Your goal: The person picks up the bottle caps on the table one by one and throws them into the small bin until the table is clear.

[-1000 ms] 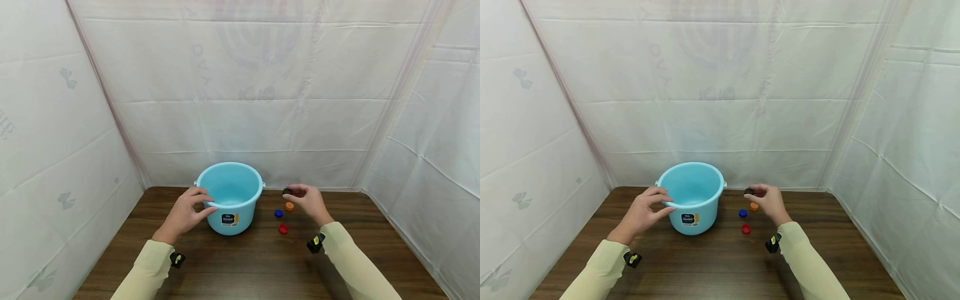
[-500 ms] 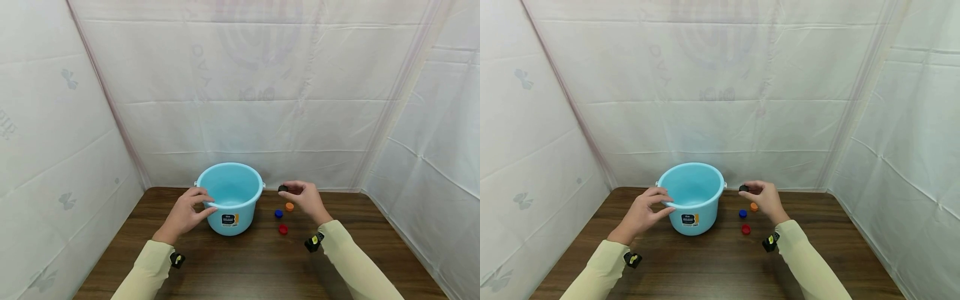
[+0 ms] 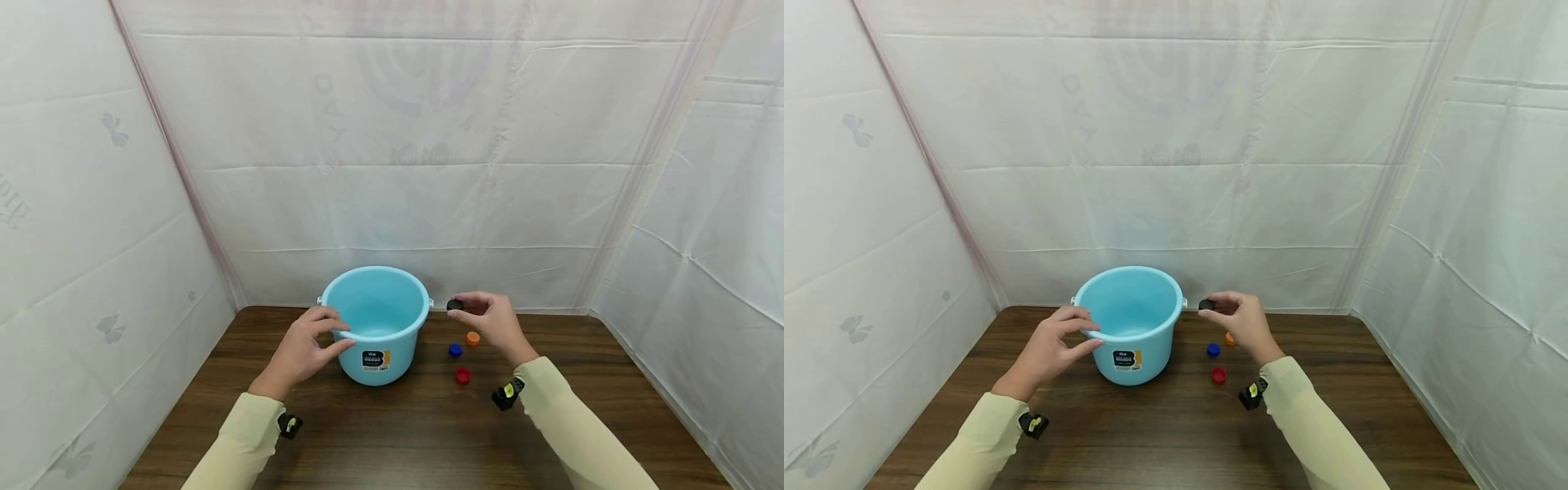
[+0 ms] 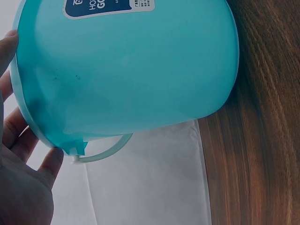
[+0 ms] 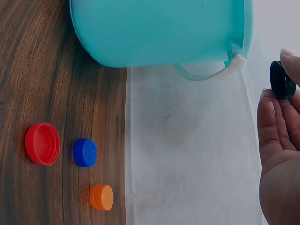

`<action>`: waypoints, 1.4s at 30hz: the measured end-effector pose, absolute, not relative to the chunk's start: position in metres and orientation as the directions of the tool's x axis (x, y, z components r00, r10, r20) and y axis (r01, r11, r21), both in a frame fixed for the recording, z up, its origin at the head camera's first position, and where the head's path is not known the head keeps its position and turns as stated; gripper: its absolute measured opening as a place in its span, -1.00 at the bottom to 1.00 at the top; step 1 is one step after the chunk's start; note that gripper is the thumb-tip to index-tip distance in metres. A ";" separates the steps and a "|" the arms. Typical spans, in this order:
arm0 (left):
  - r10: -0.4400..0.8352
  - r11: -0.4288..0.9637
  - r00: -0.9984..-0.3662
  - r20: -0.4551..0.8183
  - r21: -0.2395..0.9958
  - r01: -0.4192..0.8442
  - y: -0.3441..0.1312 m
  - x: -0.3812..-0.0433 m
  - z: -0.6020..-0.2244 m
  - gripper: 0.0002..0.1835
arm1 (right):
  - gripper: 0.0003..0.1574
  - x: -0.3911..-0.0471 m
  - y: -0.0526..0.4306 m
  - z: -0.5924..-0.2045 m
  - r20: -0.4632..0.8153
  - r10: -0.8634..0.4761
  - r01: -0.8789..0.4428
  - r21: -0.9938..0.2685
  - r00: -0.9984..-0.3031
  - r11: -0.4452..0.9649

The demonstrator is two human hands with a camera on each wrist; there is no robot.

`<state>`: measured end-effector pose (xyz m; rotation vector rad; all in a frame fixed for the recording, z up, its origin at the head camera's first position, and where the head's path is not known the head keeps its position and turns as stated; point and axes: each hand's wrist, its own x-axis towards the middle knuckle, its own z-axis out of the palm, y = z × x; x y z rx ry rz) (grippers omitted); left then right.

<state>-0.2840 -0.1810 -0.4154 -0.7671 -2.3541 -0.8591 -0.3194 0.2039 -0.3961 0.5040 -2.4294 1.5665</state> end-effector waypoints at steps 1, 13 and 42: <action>0.329 0.641 -0.707 0.626 0.402 0.654 -0.181 -0.284 -0.415 -0.79 | -0.49 -0.319 0.203 -0.396 0.357 -0.176 -0.398 -0.838 -0.917 0.373; 0.331 0.630 -0.709 0.622 0.414 0.657 -0.181 -0.283 -0.414 -0.79 | -0.57 -0.318 0.182 -0.393 0.393 -0.206 -0.441 -0.837 -0.896 0.322; 0.335 0.632 -0.711 0.618 0.413 0.656 -0.181 -0.284 -0.415 -0.81 | -0.54 -0.321 0.138 -0.379 0.346 -0.214 -0.394 -0.885 -0.913 0.249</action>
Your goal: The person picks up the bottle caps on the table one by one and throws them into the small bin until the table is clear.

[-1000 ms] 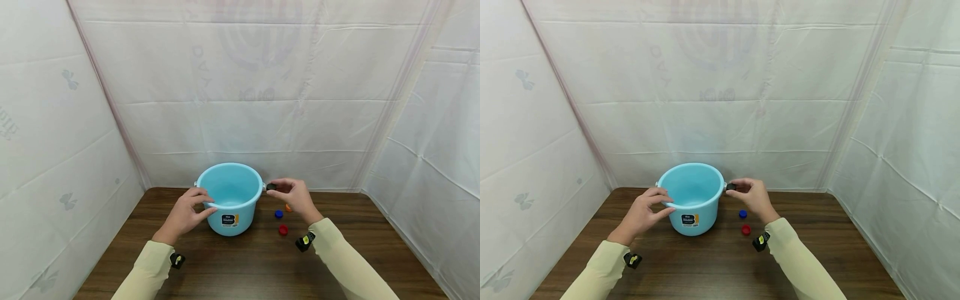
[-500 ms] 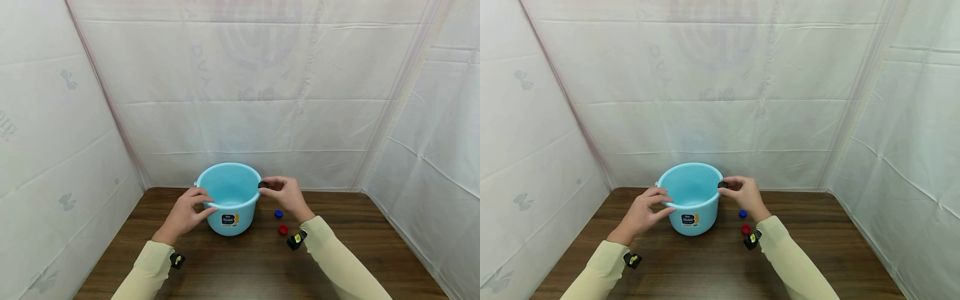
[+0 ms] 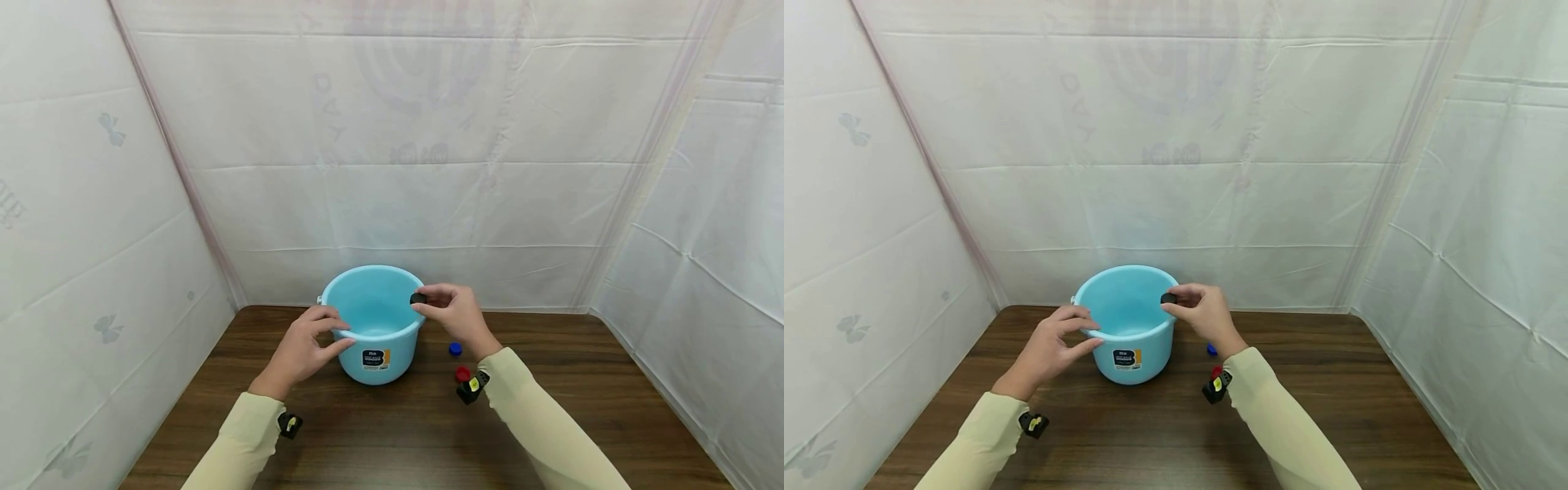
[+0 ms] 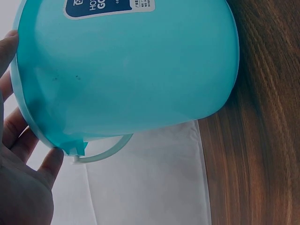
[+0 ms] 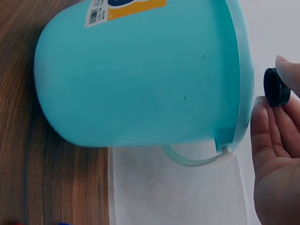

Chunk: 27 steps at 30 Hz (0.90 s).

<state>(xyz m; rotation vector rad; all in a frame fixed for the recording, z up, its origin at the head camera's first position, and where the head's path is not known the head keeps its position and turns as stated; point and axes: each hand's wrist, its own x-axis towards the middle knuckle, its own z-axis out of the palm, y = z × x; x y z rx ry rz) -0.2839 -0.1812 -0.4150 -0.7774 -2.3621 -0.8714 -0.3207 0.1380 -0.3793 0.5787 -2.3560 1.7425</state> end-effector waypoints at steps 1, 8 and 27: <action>0.335 0.632 -0.712 0.617 0.413 0.656 -0.181 -0.284 -0.415 -0.80 | -0.54 -0.321 0.137 -0.379 0.345 -0.213 -0.393 -0.884 -0.914 0.252; 0.333 0.632 -0.715 0.615 0.418 0.653 -0.181 -0.285 -0.415 -0.80 | -0.58 -0.326 0.130 -0.378 0.360 -0.223 -0.410 -0.877 -0.906 0.251; 0.326 0.632 -0.710 0.624 0.415 0.654 -0.180 -0.285 -0.414 -0.79 | -0.57 -0.330 0.117 -0.376 0.342 -0.239 -0.397 -0.884 -0.909 0.245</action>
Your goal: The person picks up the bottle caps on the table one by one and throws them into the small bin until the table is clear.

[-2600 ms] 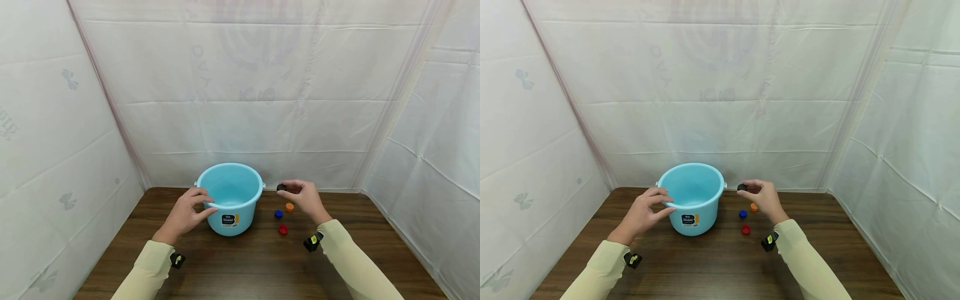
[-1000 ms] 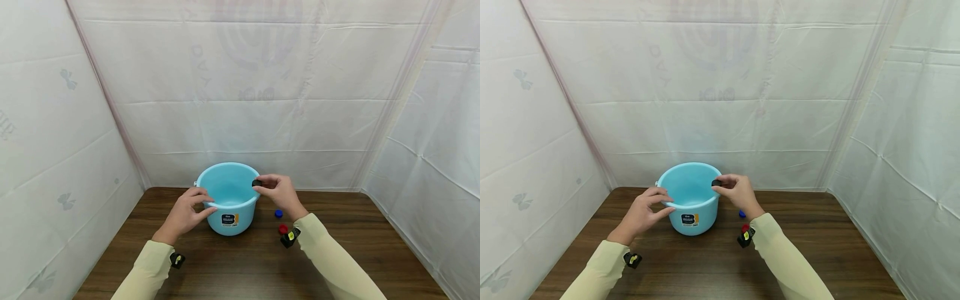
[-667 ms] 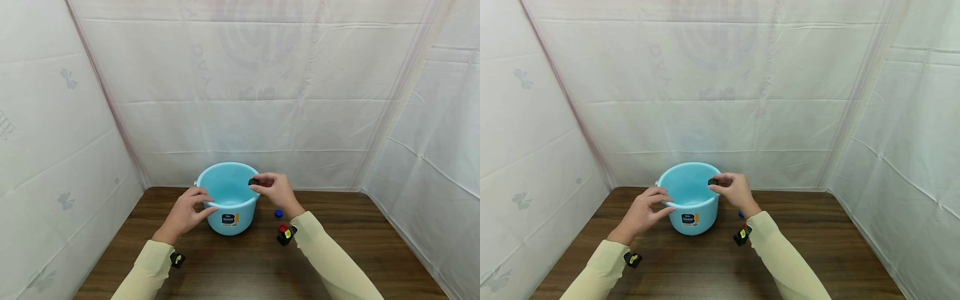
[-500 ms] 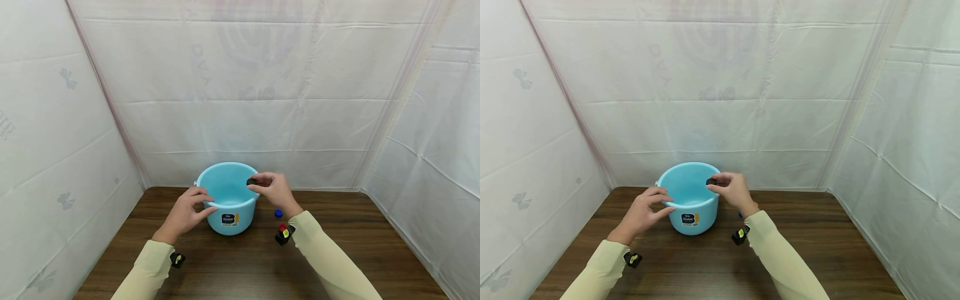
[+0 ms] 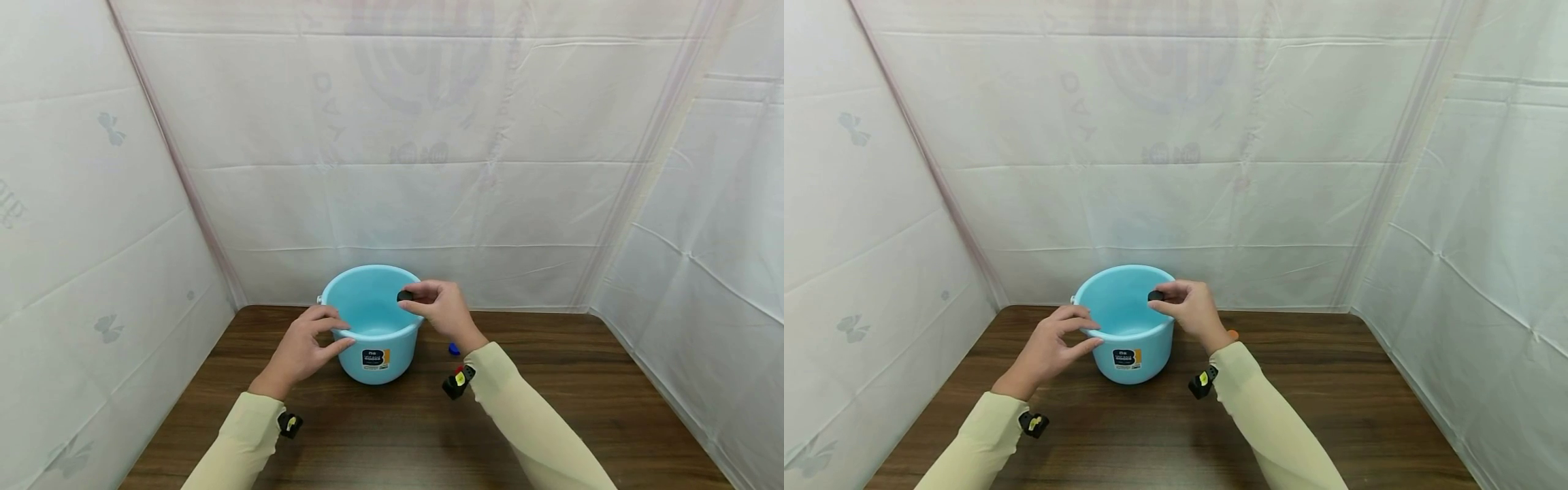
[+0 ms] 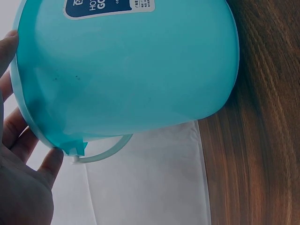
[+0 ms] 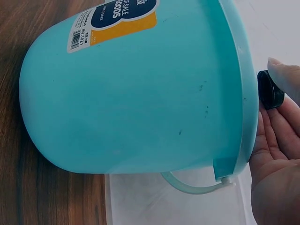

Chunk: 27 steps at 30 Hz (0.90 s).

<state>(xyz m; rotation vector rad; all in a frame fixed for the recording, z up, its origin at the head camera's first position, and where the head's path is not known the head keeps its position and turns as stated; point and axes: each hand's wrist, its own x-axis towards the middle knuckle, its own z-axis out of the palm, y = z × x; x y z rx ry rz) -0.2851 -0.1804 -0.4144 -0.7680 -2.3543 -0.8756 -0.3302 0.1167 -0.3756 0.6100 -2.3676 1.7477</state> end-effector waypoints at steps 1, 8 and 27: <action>0.326 0.632 -0.712 0.622 0.417 0.653 -0.180 -0.285 -0.414 -0.79 | -0.56 -0.331 0.116 -0.376 0.342 -0.240 -0.398 -0.883 -0.908 0.247; 0.326 0.633 -0.711 0.623 0.414 0.654 -0.180 -0.285 -0.413 -0.78 | -0.53 -0.331 0.115 -0.376 0.341 -0.241 -0.397 -0.883 -0.909 0.249; 0.324 0.635 -0.718 0.616 0.422 0.648 -0.181 -0.285 -0.413 -0.77 | -0.56 -0.312 0.107 -0.355 0.325 -0.235 -0.383 -0.883 -0.916 0.272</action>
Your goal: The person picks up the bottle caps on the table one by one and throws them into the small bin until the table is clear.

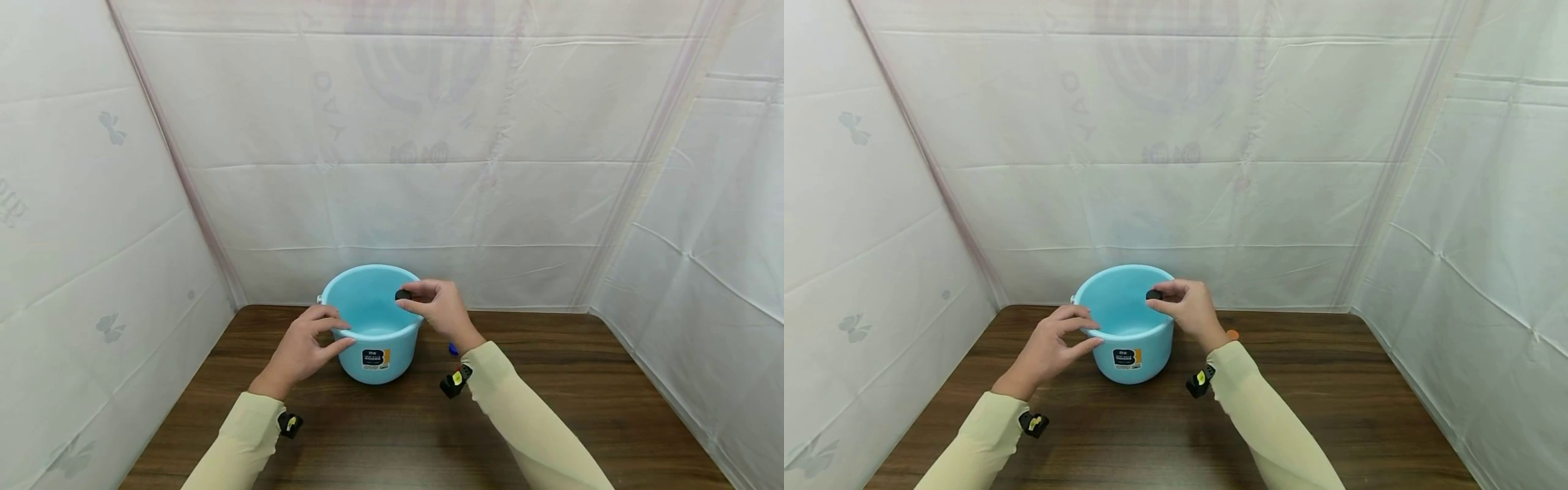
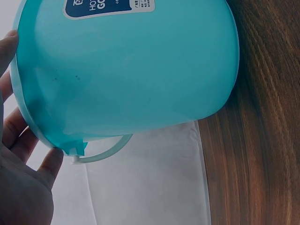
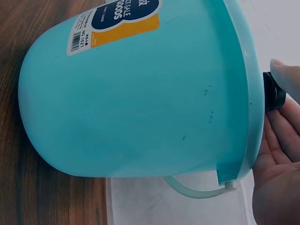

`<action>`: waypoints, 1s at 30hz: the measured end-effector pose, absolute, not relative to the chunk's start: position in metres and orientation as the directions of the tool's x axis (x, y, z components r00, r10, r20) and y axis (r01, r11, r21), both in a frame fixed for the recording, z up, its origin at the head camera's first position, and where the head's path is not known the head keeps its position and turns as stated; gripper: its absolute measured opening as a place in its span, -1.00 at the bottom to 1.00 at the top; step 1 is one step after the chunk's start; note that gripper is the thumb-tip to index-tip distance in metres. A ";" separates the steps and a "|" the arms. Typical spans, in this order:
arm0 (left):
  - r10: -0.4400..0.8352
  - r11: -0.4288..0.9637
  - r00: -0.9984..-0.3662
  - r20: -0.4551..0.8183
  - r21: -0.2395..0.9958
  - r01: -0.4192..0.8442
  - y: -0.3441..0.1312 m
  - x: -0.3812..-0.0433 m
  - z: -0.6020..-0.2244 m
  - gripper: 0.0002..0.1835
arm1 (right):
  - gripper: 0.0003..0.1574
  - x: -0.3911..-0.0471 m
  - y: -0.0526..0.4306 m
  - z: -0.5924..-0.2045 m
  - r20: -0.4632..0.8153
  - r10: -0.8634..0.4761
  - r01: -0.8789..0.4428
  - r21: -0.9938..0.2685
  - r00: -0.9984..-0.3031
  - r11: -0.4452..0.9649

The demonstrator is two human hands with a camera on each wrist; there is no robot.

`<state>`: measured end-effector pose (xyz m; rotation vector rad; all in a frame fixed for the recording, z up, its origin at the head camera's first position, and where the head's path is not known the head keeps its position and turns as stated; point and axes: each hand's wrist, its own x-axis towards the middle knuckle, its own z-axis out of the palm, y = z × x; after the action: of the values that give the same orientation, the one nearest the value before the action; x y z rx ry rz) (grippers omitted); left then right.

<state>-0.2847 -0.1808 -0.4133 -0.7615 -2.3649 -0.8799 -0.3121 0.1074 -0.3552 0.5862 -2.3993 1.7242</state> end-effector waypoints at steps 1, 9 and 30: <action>0.325 0.634 -0.718 0.616 0.422 0.648 -0.181 -0.285 -0.413 -0.76 | -0.54 -0.311 0.107 -0.355 0.331 -0.237 -0.389 -0.879 -0.914 0.275; 0.327 0.627 -0.716 0.617 0.425 0.653 -0.180 -0.285 -0.413 -0.75 | -0.50 -0.312 0.108 -0.356 0.326 -0.230 -0.384 -0.879 -0.917 0.282; 0.328 0.617 -0.712 0.621 0.429 0.659 -0.181 -0.286 -0.412 -0.79 | -0.49 -0.334 0.124 -0.379 0.380 -0.203 -0.422 -0.873 -0.902 0.245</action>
<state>-0.2863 -0.1808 -0.4121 -0.7783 -2.3517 -0.9017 -0.3340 0.1239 -0.3791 0.5920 -2.3234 1.7231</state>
